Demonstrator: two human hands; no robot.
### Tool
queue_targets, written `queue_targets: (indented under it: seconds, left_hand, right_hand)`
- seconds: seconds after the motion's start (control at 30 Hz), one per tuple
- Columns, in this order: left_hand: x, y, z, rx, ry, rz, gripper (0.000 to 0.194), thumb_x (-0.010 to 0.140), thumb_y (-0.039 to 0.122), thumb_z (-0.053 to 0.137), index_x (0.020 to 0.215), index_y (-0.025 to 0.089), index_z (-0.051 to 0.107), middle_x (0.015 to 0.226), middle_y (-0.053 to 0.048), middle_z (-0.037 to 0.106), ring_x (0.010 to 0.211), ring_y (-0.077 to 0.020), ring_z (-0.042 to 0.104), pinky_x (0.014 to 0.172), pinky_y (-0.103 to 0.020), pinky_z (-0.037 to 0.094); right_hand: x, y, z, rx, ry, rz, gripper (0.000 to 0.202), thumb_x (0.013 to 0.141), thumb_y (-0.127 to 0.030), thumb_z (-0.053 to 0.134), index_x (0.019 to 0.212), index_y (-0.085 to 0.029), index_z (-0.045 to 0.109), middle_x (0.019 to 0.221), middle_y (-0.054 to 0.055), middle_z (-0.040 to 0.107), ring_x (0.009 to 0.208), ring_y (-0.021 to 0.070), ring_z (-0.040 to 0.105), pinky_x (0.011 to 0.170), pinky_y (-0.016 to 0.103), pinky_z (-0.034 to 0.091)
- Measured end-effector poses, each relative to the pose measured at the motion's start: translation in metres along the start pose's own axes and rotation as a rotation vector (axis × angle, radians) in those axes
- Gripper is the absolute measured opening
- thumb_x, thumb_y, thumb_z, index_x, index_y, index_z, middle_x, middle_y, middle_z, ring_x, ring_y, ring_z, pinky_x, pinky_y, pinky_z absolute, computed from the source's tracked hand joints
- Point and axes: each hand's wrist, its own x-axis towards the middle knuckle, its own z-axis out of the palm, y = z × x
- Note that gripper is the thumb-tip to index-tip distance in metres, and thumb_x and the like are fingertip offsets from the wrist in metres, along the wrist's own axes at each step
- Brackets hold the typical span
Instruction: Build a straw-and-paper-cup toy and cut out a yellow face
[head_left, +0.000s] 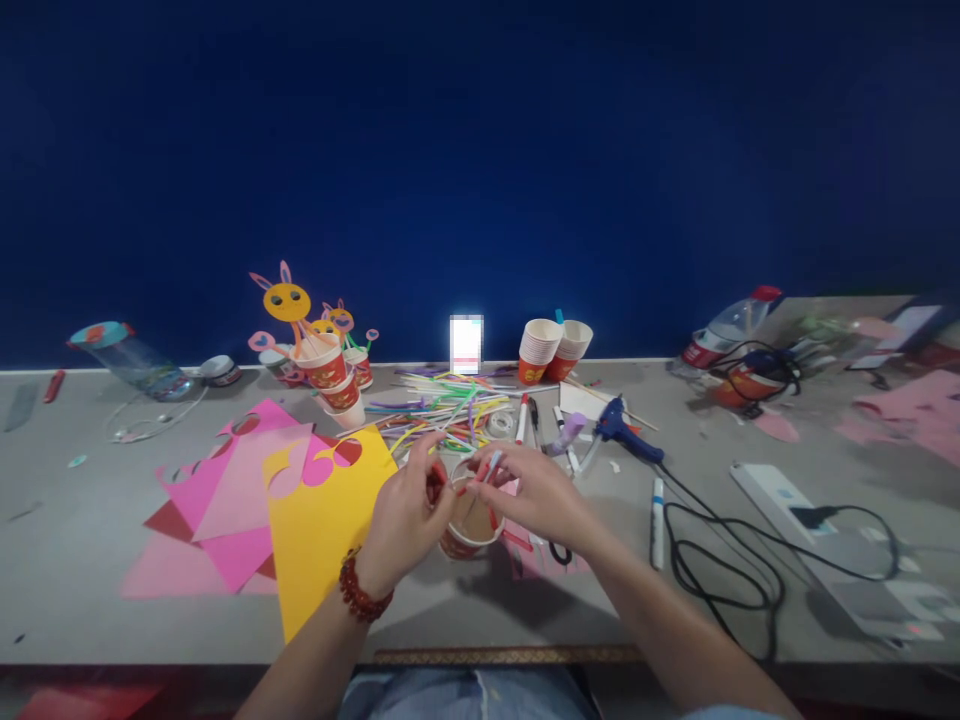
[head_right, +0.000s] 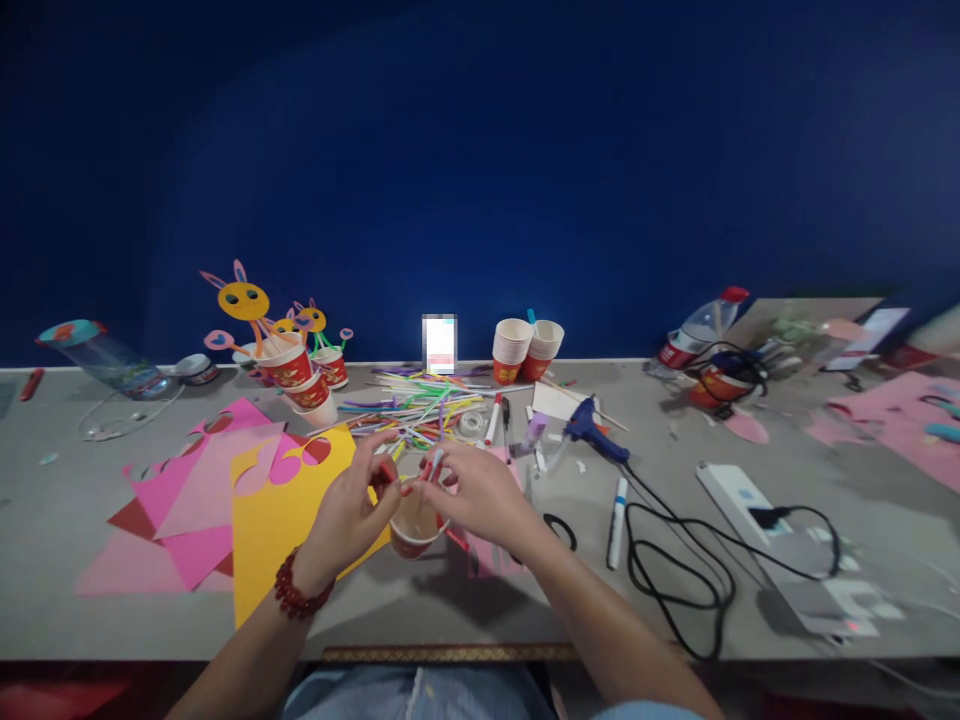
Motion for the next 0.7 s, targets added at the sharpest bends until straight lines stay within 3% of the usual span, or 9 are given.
queue_targets:
  seconds: [0.27, 0.47, 0.7]
  left_hand:
    - [-0.003, -0.008, 0.004, -0.228, -0.065, -0.066, 0.041, 0.095, 0.028, 0.046, 0.135, 0.021, 0.040, 0.080, 0.003, 0.053, 0.071, -0.0150, 0.054, 0.067, -0.026, 0.044]
    - [-0.006, -0.018, 0.005, -0.480, -0.104, -0.086, 0.035, 0.098, 0.022, 0.039, 0.133, 0.020, 0.042, 0.081, 0.000, 0.059, 0.074, -0.0150, 0.057, 0.073, -0.029, 0.047]
    - [-0.010, -0.024, 0.010, -0.688, -0.101, -0.086, 0.034, 0.099, 0.030, 0.046, 0.130, 0.020, 0.044, 0.085, -0.001, 0.061, 0.075, -0.0147, 0.057, 0.072, -0.028, 0.048]
  right_hand:
    - [0.003, 0.005, 0.003, -0.033, 0.013, 0.053, 0.012, 0.087, -0.028, 0.068, 0.081, -0.018, 0.072, 0.079, 0.005, 0.073, 0.068, 0.0177, 0.066, 0.062, 0.025, 0.050]
    - [0.004, 0.007, -0.002, 0.101, -0.026, 0.059, 0.011, 0.087, -0.026, 0.066, 0.084, -0.019, 0.073, 0.084, 0.004, 0.075, 0.065, 0.0153, 0.065, 0.060, 0.025, 0.049]
    - [0.005, 0.012, -0.006, 0.215, -0.075, 0.092, 0.012, 0.086, -0.027, 0.065, 0.086, -0.018, 0.072, 0.090, 0.005, 0.075, 0.074, 0.0178, 0.068, 0.067, 0.027, 0.053]
